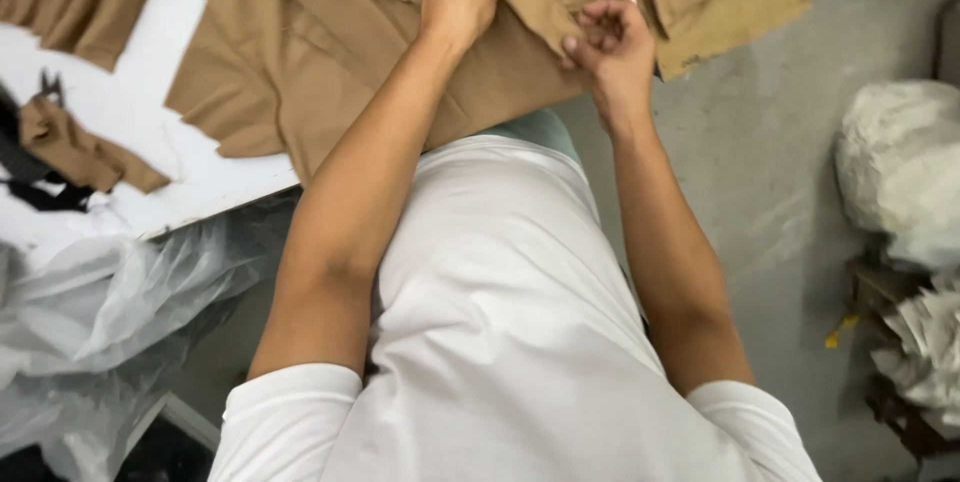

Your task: The person folds several tan-colored garments on a white table, smoothing the fabric and aligning the edges by hand. The person briefly pauses to pet a black cat on the floor before continuing to fold the remaining items.

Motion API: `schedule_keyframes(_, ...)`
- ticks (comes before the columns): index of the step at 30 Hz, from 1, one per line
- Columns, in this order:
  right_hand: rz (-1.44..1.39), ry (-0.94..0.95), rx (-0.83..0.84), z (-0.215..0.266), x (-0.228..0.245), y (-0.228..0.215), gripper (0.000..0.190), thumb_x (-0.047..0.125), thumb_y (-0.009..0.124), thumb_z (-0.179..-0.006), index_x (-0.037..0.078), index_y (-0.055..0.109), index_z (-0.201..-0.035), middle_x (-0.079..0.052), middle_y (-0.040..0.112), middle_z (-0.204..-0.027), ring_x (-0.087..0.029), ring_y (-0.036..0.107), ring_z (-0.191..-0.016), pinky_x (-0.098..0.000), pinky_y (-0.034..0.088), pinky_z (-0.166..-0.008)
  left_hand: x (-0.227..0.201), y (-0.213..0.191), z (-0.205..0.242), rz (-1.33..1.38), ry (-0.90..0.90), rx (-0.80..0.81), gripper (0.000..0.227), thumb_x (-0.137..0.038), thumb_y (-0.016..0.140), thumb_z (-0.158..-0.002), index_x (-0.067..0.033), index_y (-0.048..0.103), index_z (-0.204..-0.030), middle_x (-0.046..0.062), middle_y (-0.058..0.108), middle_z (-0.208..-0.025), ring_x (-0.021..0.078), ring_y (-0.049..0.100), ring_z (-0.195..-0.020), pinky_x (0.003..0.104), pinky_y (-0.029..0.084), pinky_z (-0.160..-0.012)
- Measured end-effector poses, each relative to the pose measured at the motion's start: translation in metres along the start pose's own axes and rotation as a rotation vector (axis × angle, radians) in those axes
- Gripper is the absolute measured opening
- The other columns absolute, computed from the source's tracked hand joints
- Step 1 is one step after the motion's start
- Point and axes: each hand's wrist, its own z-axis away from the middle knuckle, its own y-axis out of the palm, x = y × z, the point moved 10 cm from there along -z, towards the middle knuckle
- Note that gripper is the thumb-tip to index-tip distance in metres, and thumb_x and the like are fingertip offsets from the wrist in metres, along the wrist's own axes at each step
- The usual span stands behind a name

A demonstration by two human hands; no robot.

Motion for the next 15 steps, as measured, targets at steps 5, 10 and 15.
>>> schedule_keyframes(5, 0.023, 0.133, 0.230, 0.026, -0.025, 0.056, 0.042, -0.013, 0.079, -0.083, 0.007, 0.059, -0.114, -0.012, 0.063, -0.115, -0.019, 0.071, -0.091, -0.0360, 0.071, -0.080, 0.019, -0.063, 0.012, -0.093, 0.115, 0.064, 0.047, -0.038, 0.089, -0.086, -0.0071, 0.066, -0.113, 0.021, 0.073, -0.108, 0.0424, 0.065, -0.101, 0.049, 0.049, -0.083)
schedule_keyframes(10, 0.849, -0.603, -0.198, 0.018, 0.062, 0.022, 0.063, 0.058, 0.064, -0.102, 0.007, 0.055, -0.137, -0.016, 0.049, -0.141, -0.034, 0.048, -0.137, -0.0519, 0.041, -0.115, 0.029, -0.165, 0.051, -0.138, -0.116, -0.257, 0.040, -0.027, 0.065, -0.105, -0.0102, 0.056, -0.140, 0.020, 0.059, -0.143, 0.0402, 0.050, -0.137, 0.048, 0.041, -0.114)
schedule_keyframes(15, 1.105, -0.498, -0.103, -0.025, 0.031, -0.004, 0.058, 0.051, 0.067, -0.103, 0.004, 0.050, -0.133, -0.023, 0.039, -0.154, -0.047, 0.041, -0.138, -0.0608, 0.038, -0.111, 0.053, -0.179, 0.117, -0.297, -0.019, -0.470, 0.028, -0.035, 0.059, -0.104, -0.0114, 0.064, -0.120, 0.011, 0.056, -0.123, 0.0341, 0.058, -0.114, 0.048, 0.047, -0.098)
